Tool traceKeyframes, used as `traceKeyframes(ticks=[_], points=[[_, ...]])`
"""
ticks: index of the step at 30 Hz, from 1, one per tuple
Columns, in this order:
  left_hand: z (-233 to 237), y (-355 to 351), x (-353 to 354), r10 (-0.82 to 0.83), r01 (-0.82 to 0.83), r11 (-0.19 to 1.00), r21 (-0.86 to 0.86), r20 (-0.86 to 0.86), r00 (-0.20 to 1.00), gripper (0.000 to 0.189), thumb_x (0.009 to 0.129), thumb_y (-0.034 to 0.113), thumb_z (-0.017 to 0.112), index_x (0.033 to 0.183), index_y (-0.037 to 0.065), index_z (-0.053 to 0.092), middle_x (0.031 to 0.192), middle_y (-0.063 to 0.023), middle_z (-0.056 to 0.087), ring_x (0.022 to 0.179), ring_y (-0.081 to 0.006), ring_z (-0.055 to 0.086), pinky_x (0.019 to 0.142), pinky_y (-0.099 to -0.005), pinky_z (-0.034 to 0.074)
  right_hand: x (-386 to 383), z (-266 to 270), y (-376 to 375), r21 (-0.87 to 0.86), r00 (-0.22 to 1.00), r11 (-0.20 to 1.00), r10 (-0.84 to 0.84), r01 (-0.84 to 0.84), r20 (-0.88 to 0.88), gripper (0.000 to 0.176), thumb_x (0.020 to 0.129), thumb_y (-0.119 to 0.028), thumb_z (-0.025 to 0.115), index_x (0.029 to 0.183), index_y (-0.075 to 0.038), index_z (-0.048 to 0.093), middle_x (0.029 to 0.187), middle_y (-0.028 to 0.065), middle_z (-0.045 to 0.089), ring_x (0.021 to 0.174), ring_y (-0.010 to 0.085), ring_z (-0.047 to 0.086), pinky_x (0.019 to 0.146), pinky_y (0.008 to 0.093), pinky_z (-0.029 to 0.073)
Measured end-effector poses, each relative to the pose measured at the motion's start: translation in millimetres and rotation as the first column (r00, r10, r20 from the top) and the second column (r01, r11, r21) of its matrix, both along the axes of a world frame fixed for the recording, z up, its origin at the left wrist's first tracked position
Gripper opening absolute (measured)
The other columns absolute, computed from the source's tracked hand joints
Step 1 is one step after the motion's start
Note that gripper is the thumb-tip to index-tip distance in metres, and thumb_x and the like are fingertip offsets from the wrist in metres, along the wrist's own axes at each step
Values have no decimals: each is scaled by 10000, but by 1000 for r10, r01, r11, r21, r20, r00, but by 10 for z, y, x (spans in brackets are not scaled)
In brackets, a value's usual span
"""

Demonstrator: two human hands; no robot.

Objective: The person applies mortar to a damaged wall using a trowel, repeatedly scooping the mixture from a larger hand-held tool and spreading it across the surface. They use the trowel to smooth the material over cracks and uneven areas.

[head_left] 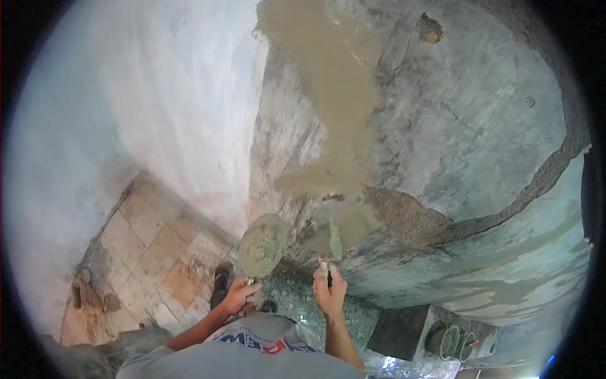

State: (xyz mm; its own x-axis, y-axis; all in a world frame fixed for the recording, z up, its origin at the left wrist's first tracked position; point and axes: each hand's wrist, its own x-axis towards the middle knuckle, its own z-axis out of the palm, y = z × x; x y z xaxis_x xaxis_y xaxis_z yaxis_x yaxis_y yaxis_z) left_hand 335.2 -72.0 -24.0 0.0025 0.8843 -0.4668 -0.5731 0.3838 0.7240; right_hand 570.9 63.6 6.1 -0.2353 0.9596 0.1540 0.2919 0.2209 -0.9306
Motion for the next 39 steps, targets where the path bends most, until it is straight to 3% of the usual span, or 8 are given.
traceKeyframes(ticks=[2, 5, 10, 16, 19, 22, 25, 39], points=[[-13, 23, -82, 25, -25, 1000, -8, -40, 999, 274, 1022, 194, 577, 770, 102, 518, 526, -9, 422, 352, -130, 413, 291, -297, 282, -46, 11, 124, 367, 963, 930, -120, 24, 240, 319, 927, -155, 705, 1193, 18, 665, 832, 140, 675, 652, 243, 641, 620, 357, 514], [-130, 75, -270, 9, -22, 996, 90, 139, 990, 276, 1022, 174, 572, 762, 106, 505, 523, 5, 386, 363, -123, 387, 306, -289, 276, -223, 450, 292, 529, 916, 849, -209, -4, 342, 415, 911, -246, 752, 1205, 26, 645, 948, 234, 684, 818, 443, 674, 735, 485, 548], [-129, 240, -780, -25, 16, 998, 63, 145, 989, 321, 1039, 187, 560, 742, 116, 463, 544, 15, 384, 394, -113, 379, 344, -297, 301, -608, 976, 651, 632, 902, 775, -261, -17, 344, 352, 929, -173, 735, 1205, 10, 616, 985, 215, 693, 810, 407, 692, 681, 426, 568], [-204, 486, -1484, 28, -52, 990, 134, 176, 984, 251, 1025, 159, 571, 803, 132, 457, 543, 24, 372, 376, -101, 338, 333, -279, 284, -1426, 1774, 1163, 855, 920, 518, -339, 6, 199, 358, 936, -155, 716, 1235, 8, 603, 925, 195, 680, 754, 398, 678, 644, 425, 559], [-182, 580, -1885, 52, -74, 983, 167, 134, 990, 268, 1022, 147, 566, 781, 132, 449, 541, 16, 379, 377, -104, 343, 332, -280, 286, -1819, 2149, 1316, 876, 946, 481, -279, -8, 162, 318, 952, -135, 684, 1226, 13, 617, 829, 153, 654, 669, 336, 640, 634, 383, 531], [-289, 626, -2285, 56, -84, 978, 192, 148, 987, 290, 1021, 148, 559, 759, 129, 436, 538, 6, 386, 370, -112, 344, 331, -280, 291, -2165, 2656, 1201, 560, 980, 829, -121, 13, 157, 271, 972, -118, 643, 1208, 15, 635, 745, 112, 614, 610, 247, 584, 620, 329, 484], [-258, 645, -2575, 88, -121, 972, 203, 163, 983, 299, 1022, 147, 555, 751, 128, 429, 535, 0, 389, 360, -118, 343, 329, -281, 292, -2448, 2828, 1281, 524, 999, 851, -45, 35, 5, 254, 986, -113, 612, 1204, 12, 650, 688, 93, 569, 590, 187, 544, 610, 297, 447], [-433, 935, -3241, 11, -33, 994, 102, 205, 979, 228, 1023, 139, 541, 807, 122, 469, 543, 11, 417, 358, -113, 346, 337, -294, 292, -2921, 2721, 1394, 471, 944, 819, -262, 328, -203, 262, 1007, -149, 618, 1204, 22, 653, 729, 79, 616, 617, 142, 578, 619, 310, 472]])
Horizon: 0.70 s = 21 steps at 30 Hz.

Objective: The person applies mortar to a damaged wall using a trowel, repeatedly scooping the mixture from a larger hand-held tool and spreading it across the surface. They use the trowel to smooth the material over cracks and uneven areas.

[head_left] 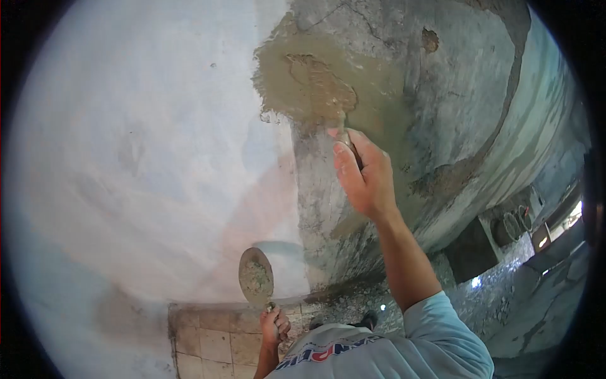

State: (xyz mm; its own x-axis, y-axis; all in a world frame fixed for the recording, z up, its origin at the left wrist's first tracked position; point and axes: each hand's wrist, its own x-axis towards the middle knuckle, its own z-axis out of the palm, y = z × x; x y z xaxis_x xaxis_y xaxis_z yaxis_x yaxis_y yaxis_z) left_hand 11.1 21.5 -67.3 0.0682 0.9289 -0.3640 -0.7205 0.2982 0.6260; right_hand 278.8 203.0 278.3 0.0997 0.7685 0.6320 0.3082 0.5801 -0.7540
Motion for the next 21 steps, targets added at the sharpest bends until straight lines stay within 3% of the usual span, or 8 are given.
traceKeyframes(ticks=[1, 4, 8, 11, 13, 15, 21], points=[[-125, 4, -39, -6, 11, 999, -47, 102, 995, 218, 1022, 141, 536, 813, 122, 478, 546, 12, 418, 358, -111, 344, 338, -295, 288, -1, -99, 2, -22, 999, 1000, -18, 17, -50, 259, 1014, -148, 610, 1209, 18, 653, 728, 58, 613, 618, 121, 571, 606, 300, 468], [-113, -11, -47, -28, 34, 998, -54, 118, 993, 218, 1026, 140, 531, 814, 124, 484, 548, 13, 417, 358, -110, 341, 338, -295, 287, -48, -385, -23, -69, 940, 996, 29, -55, -340, 256, 1036, -149, 580, 1228, 3, 654, 734, 6, 600, 612, 69, 543, 563, 262, 454], [210, -79, -25, -16, 16, 1000, 15, -11, 1000, 226, 1028, 143, 529, 808, 127, 481, 549, 14, 412, 362, -106, 347, 327, -284, 267, -179, -604, -95, -15, 796, 995, 67, -94, -602, 272, 1047, -142, 559, 1262, 10, 629, 758, -18, 589, 587, 36, 524, 520, 222, 438], [142, -132, -67, 12, -13, 999, 45, 29, 1000, 215, 1023, 149, 536, 818, 123, 476, 550, 15, 406, 366, -103, 350, 316, -273, 268, -390, -412, -160, 92, 895, 996, 41, -1, -443, 292, 1034, -130, 587, 1274, 35, 606, 744, -15, 584, 582, 44, 545, 528, 234, 455], [6, -147, -125, 19, -22, 998, 55, 41, 999, 201, 1015, 150, 542, 829, 121, 474, 550, 16, 399, 368, -100, 350, 311, -267, 274, -569, -112, -186, 148, 918, 985, 140, -90, -370, 306, 1022, -115, 604, 1286, 38, 590, 720, -14, 589, 590, 57, 569, 532, 242, 464], [137, -114, -103, 47, -47, 998, 39, -8, 999, 187, 1010, 148, 543, 839, 121, 473, 548, 16, 394, 368, -99, 347, 311, -267, 288, -753, 182, -186, 140, 815, 950, 311, -279, -488, 286, 1010, -119, 620, 1254, 28, 617, 698, -11, 603, 585, 67, 577, 545, 249, 475], [201, -53, -46, 43, -39, 993, 107, -36, 998, 163, 1001, 141, 539, 854, 127, 470, 556, 16, 395, 367, -96, 341, 313, -272, 297, -808, 302, 206, 197, 860, 949, 309, -247, -405, 277, 1004, -163, 628, 1209, 21, 656, 762, 2, 613, 564, 62, 552, 498, 246, 454]])
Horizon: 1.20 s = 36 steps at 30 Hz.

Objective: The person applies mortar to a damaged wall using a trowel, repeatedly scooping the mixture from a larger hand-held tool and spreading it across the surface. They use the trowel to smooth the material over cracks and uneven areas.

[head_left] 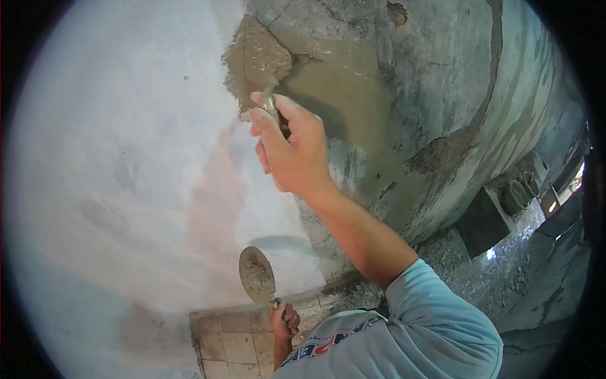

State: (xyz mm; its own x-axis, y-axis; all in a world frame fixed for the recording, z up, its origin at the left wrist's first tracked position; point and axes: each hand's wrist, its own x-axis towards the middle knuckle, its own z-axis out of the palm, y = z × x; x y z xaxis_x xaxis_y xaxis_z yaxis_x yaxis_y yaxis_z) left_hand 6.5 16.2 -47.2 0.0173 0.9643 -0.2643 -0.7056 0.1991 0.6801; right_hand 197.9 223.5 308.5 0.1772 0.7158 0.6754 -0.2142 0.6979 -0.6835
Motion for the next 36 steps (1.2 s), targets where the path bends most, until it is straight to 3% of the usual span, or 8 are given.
traceKeyframes(ticks=[3, 7, 16, 20, 24, 26, 29, 36], points=[[40, 18, 20, 1, -1, 999, -32, -12, 1000, 166, 1001, 137, 536, 848, 128, 470, 559, 15, 397, 368, -98, 341, 316, -274, 297, 145, -65, -167, -161, 992, 987, -2, -18, -125, 284, 1012, -162, 610, 1223, 23, 650, 771, -6, 607, 557, 56, 541, 473, 240, 432], [46, -8, 32, -8, 6, 997, -75, -27, 1000, 179, 1002, 133, 531, 832, 124, 473, 559, 10, 400, 365, -103, 340, 319, -278, 291, 407, -460, -136, -199, 913, 975, 12, -101, -407, 336, 1049, -193, 575, 1316, 7, 616, 830, 1, 580, 541, 81, 521, 451, 257, 392], [16, -99, -12, 6, -7, 998, -60, -6, 1000, 167, 1008, 113, 534, 849, 144, 490, 553, 14, 392, 358, -116, 325, 333, -286, 283, 488, -908, -251, -286, 814, 958, -152, -18, -561, 344, 1034, -157, 573, 1340, -2, 602, 810, 17, 581, 552, 81, 521, 462, 266, 404], [15, -106, 18, 33, -32, 998, -55, 20, 999, 139, 1014, 132, 543, 883, 162, 506, 549, 18, 397, 358, -104, 320, 328, -271, 275, 261, -484, -313, -153, 975, 988, -13, -22, -221, 358, 1044, -141, 562, 1349, 44, 577, 830, 19, 616, 553, 55, 531, 467, 222, 416], [-102, -80, 27, 9, -10, 998, -62, -10, 1000, 143, 1016, 146, 548, 880, 160, 505, 551, 29, 374, 360, -93, 315, 327, -266, 281, -21, 26, -193, 15, 980, 989, 148, -148, -133, 393, 1025, -114, 569, 1374, 67, 553, 854, 34, 629, 531, 59, 514, 463, 237, 421], [22, -76, 74, -1, -1, 999, -53, -34, 999, 145, 1017, 150, 547, 879, 162, 505, 552, 36, 363, 363, -90, 315, 327, -266, 286, -74, 138, -81, 24, 988, 993, 117, -115, -104, 406, 1021, -112, 575, 1382, 71, 545, 861, 37, 628, 538, 59, 517, 464, 240, 422], [114, -67, 104, -17, 15, 999, -51, -40, 999, 138, 1018, 157, 545, 887, 167, 504, 553, 39, 354, 368, -88, 316, 328, -263, 286, -52, 88, -93, -20, 980, 993, 111, -116, -167, 433, 1017, -119, 593, 1403, 68, 533, 869, 38, 623, 549, 65, 529, 466, 248, 431], [-75, -64, 17, -25, 31, 987, -156, 39, 999, 121, 1021, 145, 532, 904, 162, 503, 552, 26, 382, 367, -98, 332, 323, -272, 281, 364, -383, -326, -185, 847, 975, 7, -123, -531, 421, 1039, -142, 591, 1439, -22, 536, 903, 24, 614, 626, 104, 552, 511, 270, 462]])
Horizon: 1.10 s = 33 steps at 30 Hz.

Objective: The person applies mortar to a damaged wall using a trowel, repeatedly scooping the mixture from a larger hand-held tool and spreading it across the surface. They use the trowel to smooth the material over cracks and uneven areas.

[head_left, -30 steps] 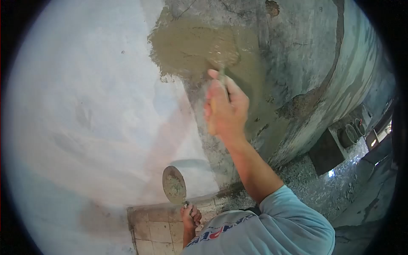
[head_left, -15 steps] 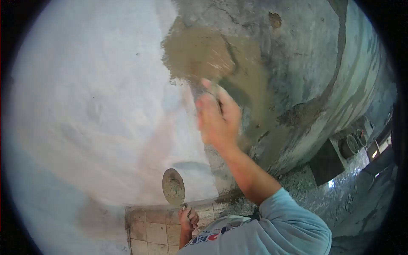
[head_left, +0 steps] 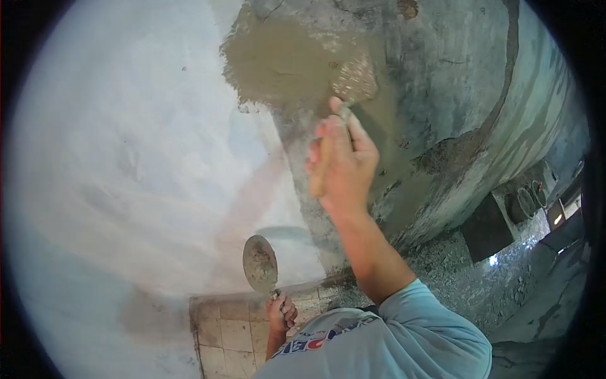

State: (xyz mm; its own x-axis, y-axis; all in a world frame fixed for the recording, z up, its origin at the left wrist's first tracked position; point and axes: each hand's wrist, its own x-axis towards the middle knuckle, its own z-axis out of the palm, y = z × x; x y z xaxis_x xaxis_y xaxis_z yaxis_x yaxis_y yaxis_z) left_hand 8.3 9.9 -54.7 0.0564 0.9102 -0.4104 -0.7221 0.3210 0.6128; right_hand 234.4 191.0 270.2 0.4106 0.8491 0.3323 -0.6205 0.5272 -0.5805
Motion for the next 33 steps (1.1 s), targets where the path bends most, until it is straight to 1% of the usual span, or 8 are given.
traceKeyframes(ticks=[5, 8, 12, 16, 23, 25, 28, 33], points=[[58, 20, 10, -5, 11, 995, 96, -56, 998, 142, 1018, 131, 531, 881, 150, 501, 551, 22, 408, 364, -105, 363, 324, -274, 290, 98, -279, -4, -33, 973, 998, -56, 50, -224, 420, 1055, -155, 563, 1455, -37, 515, 919, 22, 609, 618, 107, 542, 503, 259, 451], [90, 44, 14, -20, 20, 993, 115, -3, 1000, 160, 1012, 138, 552, 863, 146, 494, 551, 20, 413, 362, -105, 372, 322, -276, 292, -122, -238, -64, -24, 1000, 1000, -10, 9, -25, 412, 1050, -150, 564, 1440, -23, 527, 882, 9, 602, 597, 85, 538, 485, 245, 440], [99, 58, 41, -24, 27, 992, 123, -26, 999, 163, 1007, 155, 575, 862, 152, 500, 554, 23, 402, 360, -103, 347, 319, -274, 284, -546, -89, -21, 162, 930, 985, -6, -58, 369, 411, 1029, -118, 578, 1418, 9, 541, 802, -8, 589, 549, 54, 537, 465, 241, 443], [165, 27, 116, -29, 37, 991, 126, -64, 998, 144, 1008, 167, 578, 882, 166, 507, 558, 28, 395, 358, -101, 323, 318, -271, 277, -704, 123, 150, 191, 898, 976, 8, -102, 439, 409, 1019, -95, 580, 1412, 14, 548, 813, 0, 594, 543, 56, 538, 456, 242, 440], [228, 2, 118, 50, -45, 997, 61, -69, 996, 172, 1012, 168, 561, 854, 154, 494, 557, 20, 390, 357, -106, 322, 318, -270, 272, -251, -364, 148, 67, 978, 997, -44, 31, 203, 383, 1038, -154, 594, 1401, -35, 569, 808, -9, 589, 546, 60, 522, 447, 235, 417], [284, 18, 106, 79, -79, 997, -3, -112, 991, 197, 1014, 164, 553, 830, 145, 485, 557, 18, 390, 358, -109, 324, 318, -273, 276, -76, -494, 76, -16, 998, 998, -56, 55, -29, 360, 1051, -150, 550, 1392, -37, 579, 774, -2, 580, 527, 66, 498, 445, 238, 395], [211, 35, 69, 73, -74, 997, -16, -99, 992, 222, 1015, 161, 549, 807, 137, 476, 558, 17, 396, 362, -112, 335, 318, -277, 285, 111, -443, -10, -48, 983, 995, -91, 84, -162, 350, 1058, -153, 531, 1378, -19, 578, 793, 10, 582, 527, 62, 499, 443, 247, 401], [182, 112, 49, -10, 18, 993, 117, -68, 998, 221, 1020, 143, 535, 805, 132, 483, 561, 14, 416, 368, -116, 354, 321, -281, 291, 152, -140, -118, 54, 945, 998, 0, -19, 326, 341, 1046, -157, 545, 1353, -18, 598, 751, 3, 582, 530, 73, 505, 489, 256, 421]])
